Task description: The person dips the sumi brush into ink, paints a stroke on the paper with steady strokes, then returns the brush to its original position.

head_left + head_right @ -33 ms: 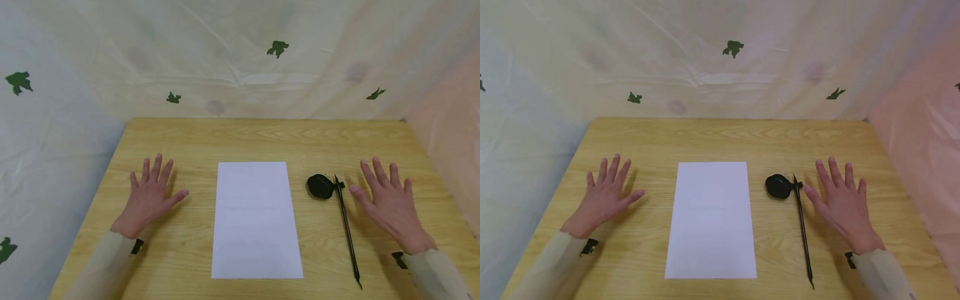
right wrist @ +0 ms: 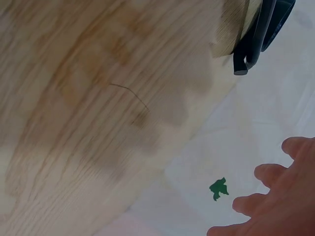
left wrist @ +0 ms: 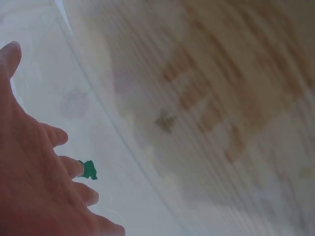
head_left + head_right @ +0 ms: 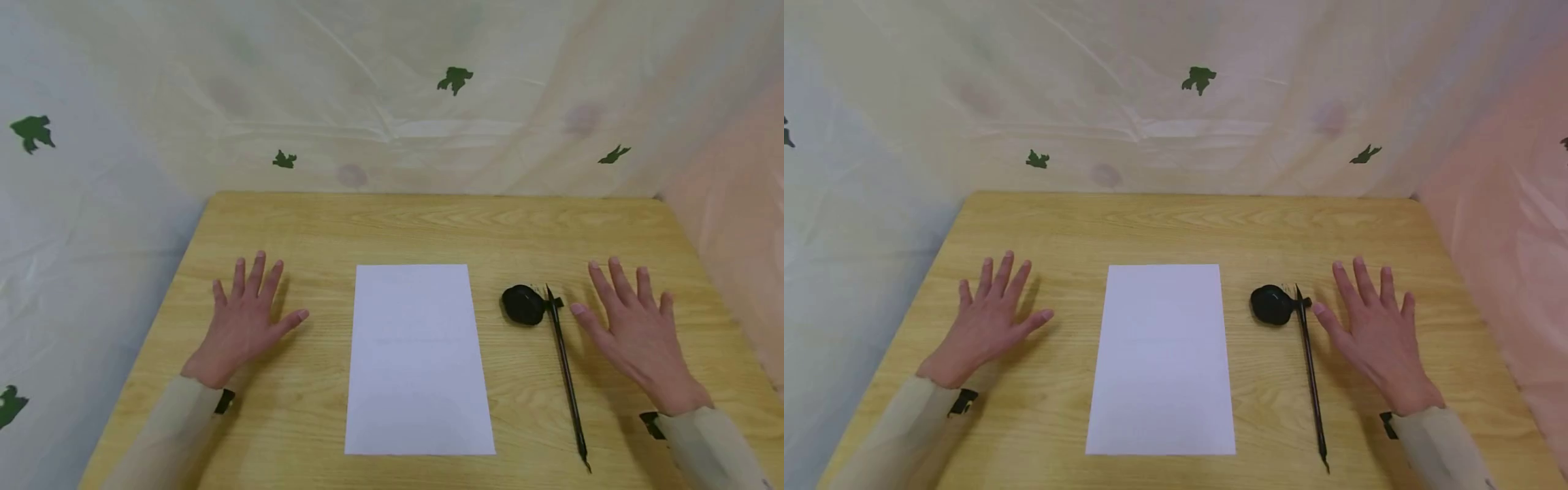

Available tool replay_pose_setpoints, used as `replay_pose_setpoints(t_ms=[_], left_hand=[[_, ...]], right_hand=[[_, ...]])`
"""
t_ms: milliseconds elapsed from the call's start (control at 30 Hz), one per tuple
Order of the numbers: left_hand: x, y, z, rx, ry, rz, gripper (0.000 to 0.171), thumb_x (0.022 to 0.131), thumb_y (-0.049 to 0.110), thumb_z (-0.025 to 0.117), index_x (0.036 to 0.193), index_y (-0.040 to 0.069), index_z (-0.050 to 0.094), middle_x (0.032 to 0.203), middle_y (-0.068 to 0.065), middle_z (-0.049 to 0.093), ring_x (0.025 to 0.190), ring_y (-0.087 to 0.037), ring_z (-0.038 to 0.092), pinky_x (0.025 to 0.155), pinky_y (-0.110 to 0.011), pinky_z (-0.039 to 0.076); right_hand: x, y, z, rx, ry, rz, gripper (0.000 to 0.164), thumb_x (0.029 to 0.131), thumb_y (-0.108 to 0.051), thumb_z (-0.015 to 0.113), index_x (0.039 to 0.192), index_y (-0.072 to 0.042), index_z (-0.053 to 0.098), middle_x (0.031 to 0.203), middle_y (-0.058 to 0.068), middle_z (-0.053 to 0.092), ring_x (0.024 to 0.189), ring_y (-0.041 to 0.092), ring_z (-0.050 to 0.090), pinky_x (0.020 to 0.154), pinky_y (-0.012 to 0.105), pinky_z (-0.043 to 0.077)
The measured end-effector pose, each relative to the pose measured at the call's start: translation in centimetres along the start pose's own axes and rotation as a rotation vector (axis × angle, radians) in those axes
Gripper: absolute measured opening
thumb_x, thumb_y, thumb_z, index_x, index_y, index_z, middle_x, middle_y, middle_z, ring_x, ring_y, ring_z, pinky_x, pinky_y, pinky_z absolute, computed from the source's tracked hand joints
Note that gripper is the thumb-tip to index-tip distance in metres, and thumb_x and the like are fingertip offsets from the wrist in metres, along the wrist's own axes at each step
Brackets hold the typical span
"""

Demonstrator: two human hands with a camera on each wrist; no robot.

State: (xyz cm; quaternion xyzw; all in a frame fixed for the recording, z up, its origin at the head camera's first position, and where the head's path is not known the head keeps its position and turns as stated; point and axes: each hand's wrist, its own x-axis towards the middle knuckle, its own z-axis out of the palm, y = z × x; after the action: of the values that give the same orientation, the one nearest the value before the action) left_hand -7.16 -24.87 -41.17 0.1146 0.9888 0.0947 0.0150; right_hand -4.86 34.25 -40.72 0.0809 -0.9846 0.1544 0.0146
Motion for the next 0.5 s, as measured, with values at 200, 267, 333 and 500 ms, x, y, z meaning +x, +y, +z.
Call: replay_pose_setpoints(t_ms=[200,267,333,500], left_hand=[[-0.02,0.10,-0.09,-0.016,-0.001,0.002,0.100,0.097,0.065,0.058,0.165,0.004,0.018,0.171,-0.025,0.000,0.154,-0.053,-0.004,0.108,-0.085,0.003],[-0.11,0.18,-0.04,-0.021,-0.003,0.005,0.100,0.097,0.065,0.058,0.165,0.004,0.018,0.171,-0.025,0.001,0.154,-0.053,-0.003,0.108,-0.085,0.003],[-0.24,0.27,-0.01,-0.024,-0.005,0.007,0.100,0.097,0.065,0.058,0.165,0.004,0.018,0.171,-0.025,0.001,0.154,-0.053,-0.003,0.107,-0.085,0.003],[-0.51,0.48,-0.14,-0.030,-0.001,0.010,0.099,0.097,0.064,0.059,0.166,0.005,0.017,0.171,-0.024,-0.001,0.155,-0.052,-0.004,0.108,-0.085,0.003]], right_hand=[[0.05,-0.03,-0.07,-0.004,0.001,-0.007,0.076,0.108,-0.048,0.048,0.168,-0.020,0.011,0.172,0.014,0.000,0.154,0.045,-0.016,0.111,0.078,-0.013],[-0.03,-0.06,-0.03,-0.007,-0.004,-0.007,0.076,0.108,-0.049,0.047,0.168,-0.020,0.011,0.172,0.013,-0.001,0.154,0.045,-0.016,0.111,0.078,-0.013],[-0.14,-0.11,0.01,-0.009,-0.011,-0.004,0.076,0.108,-0.049,0.047,0.168,-0.021,0.010,0.172,0.012,-0.002,0.154,0.045,-0.017,0.111,0.077,-0.013],[-0.34,-0.28,-0.18,0.004,-0.008,-0.001,0.076,0.108,-0.048,0.047,0.168,-0.020,0.010,0.173,0.012,-0.001,0.154,0.044,-0.017,0.111,0.077,-0.013]])
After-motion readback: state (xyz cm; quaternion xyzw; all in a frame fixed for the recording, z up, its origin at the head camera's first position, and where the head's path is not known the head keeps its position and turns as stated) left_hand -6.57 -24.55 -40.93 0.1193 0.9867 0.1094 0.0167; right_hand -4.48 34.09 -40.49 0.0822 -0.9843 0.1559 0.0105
